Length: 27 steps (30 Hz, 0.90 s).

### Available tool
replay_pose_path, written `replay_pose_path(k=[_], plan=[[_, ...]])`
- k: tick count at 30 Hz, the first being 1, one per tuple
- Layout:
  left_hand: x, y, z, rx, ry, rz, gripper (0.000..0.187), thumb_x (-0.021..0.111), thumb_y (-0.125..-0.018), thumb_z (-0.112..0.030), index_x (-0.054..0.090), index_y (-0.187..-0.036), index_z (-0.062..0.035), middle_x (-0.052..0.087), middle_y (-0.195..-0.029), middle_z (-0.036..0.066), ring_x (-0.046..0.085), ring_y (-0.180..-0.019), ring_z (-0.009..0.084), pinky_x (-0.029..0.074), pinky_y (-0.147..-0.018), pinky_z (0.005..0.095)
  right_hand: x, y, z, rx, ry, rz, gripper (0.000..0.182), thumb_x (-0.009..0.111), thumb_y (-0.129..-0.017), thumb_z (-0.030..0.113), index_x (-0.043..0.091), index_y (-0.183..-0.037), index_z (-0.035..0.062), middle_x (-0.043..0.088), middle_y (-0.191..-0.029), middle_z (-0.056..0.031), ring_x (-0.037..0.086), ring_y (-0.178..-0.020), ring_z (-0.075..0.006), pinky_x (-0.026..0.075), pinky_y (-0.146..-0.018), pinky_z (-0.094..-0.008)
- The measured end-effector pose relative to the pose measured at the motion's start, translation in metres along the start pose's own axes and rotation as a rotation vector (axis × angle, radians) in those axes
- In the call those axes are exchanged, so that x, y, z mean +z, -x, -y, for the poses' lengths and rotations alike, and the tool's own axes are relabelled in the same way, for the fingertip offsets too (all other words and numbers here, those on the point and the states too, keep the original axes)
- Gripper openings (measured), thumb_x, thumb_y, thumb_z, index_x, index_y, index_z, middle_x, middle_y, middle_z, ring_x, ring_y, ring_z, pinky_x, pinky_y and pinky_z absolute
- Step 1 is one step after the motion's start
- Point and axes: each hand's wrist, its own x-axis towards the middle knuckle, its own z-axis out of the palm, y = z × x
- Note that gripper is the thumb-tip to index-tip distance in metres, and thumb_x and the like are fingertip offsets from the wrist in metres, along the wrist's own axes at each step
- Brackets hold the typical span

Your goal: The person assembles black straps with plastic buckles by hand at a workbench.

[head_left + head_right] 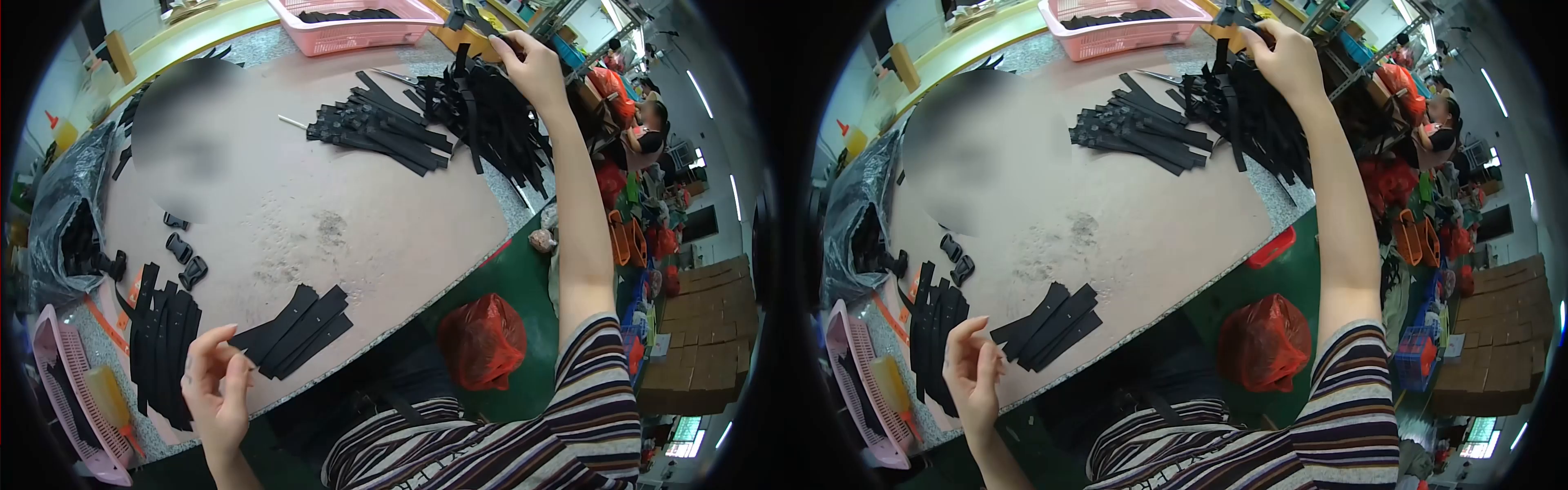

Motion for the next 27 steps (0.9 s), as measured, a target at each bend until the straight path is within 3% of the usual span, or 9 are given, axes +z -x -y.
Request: replay_pose_path(k=[2,4,9,13,14,16,18,23,27], plan=[[0.009,-0.002,0.001,-0.032,0.053,0.018,0.028,0.059,-0.094,0.002,0.062,-0.122,0.0002,0.061,-0.077,0.004,0.057,-0.065,0.0078,0.045,-0.06,0.0211,0.039,-0.008,-0.066,-0.002,0.072,0.118,0.033,0.067,-0.094,0.037,0.074,-0.102,0.0062,0.071,-0.092,-0.0164,0.069,-0.089,-0.0351,0.053,-0.08,-0.042],[0.013,-0.001,0.006,-0.025,0.077,0.016,0.025,0.061,-0.093,0.003,0.065,-0.117,0.0004,0.062,-0.076,0.003,0.059,-0.065,0.0079,0.046,-0.06,0.0218,0.078,0.004,-0.121,-0.121,0.236,0.042,0.031,0.067,-0.093,0.038,0.076,-0.103,0.0094,0.071,-0.099,-0.0137,0.067,-0.098,-0.0345,0.052,-0.086,-0.0446],[-0.008,0.014,0.013,-0.033,-0.003,0.011,0.022,0.06,-0.096,-0.001,0.065,-0.117,-0.0005,0.059,-0.077,0.0,0.054,-0.064,0.0042,0.042,-0.059,0.0195,0.084,0.019,-0.101,-0.095,0.344,-0.301,0.031,0.073,-0.09,0.041,0.073,-0.107,0.0147,0.067,-0.107,-0.0101,0.064,-0.102,-0.031,0.05,-0.089,-0.0458],[-0.011,0.019,0.019,-0.046,-0.101,-0.012,0.015,0.062,-0.096,-0.003,0.07,-0.108,0.0001,0.061,-0.077,0.001,0.056,-0.065,0.0052,0.045,-0.059,0.0207,0.073,0.052,0.057,-0.225,-0.101,-0.121,0.016,0.073,-0.088,0.015,0.072,-0.101,0.0064,0.068,-0.101,-0.0119,0.063,-0.099,-0.0297,0.047,-0.092,-0.0407],[-0.007,0.015,0.016,-0.034,-0.101,-0.015,0.013,0.063,-0.095,-0.003,0.072,-0.104,0.0005,0.063,-0.076,0.002,0.058,-0.065,0.006,0.046,-0.06,0.0216,0.078,0.066,0.107,-0.182,-0.328,0.041,0.014,0.074,-0.087,0.013,0.072,-0.098,0.0044,0.068,-0.099,-0.0121,0.064,-0.095,-0.0295,0.048,-0.088,-0.0401],[0.006,0.007,0.013,-0.01,-0.073,0.014,0.013,0.063,-0.094,-0.002,0.072,-0.103,0.0004,0.065,-0.076,0.003,0.06,-0.065,0.0066,0.047,-0.06,0.0223,0.102,0.092,0.178,-0.333,-0.584,0.327,0.012,0.076,-0.085,0.012,0.072,-0.093,0.0046,0.069,-0.1,-0.0122,0.064,-0.095,-0.0301,0.05,-0.088,-0.0392],[0.016,-0.001,0.008,0.025,-0.066,0.053,0.013,0.064,-0.093,-0.002,0.073,-0.102,0.0003,0.066,-0.075,0.003,0.061,-0.065,0.0074,0.048,-0.061,0.0231,0.135,0.108,0.245,-0.483,-0.701,0.375,0.012,0.076,-0.083,0.012,0.072,-0.091,0.0044,0.067,-0.096,-0.012,0.064,-0.095,-0.031,0.051,-0.086,-0.0408],[0.016,0.007,0.011,0.088,-0.141,0.129,0.013,0.065,-0.091,0.0,0.074,-0.101,0.0,0.068,-0.079,0.005,0.062,-0.067,0.0099,0.05,-0.062,0.0248,0.212,0.105,0.346,-0.581,-0.672,0.275,0.013,0.073,-0.082,0.011,0.069,-0.091,0.0022,0.064,-0.094,-0.0127,0.063,-0.094,-0.0305,0.052,-0.086,-0.0425],[0.003,0.022,0.019,-0.007,-0.111,0.097,0.014,0.066,-0.09,0.002,0.074,-0.101,0.0002,0.069,-0.081,0.006,0.062,-0.067,0.0095,0.05,-0.062,0.0242,0.213,0.094,0.353,-0.829,-0.26,0.477,0.013,0.07,-0.078,0.008,0.068,-0.089,0.0024,0.064,-0.094,-0.0107,0.063,-0.096,-0.0283,0.052,-0.083,-0.0411]])
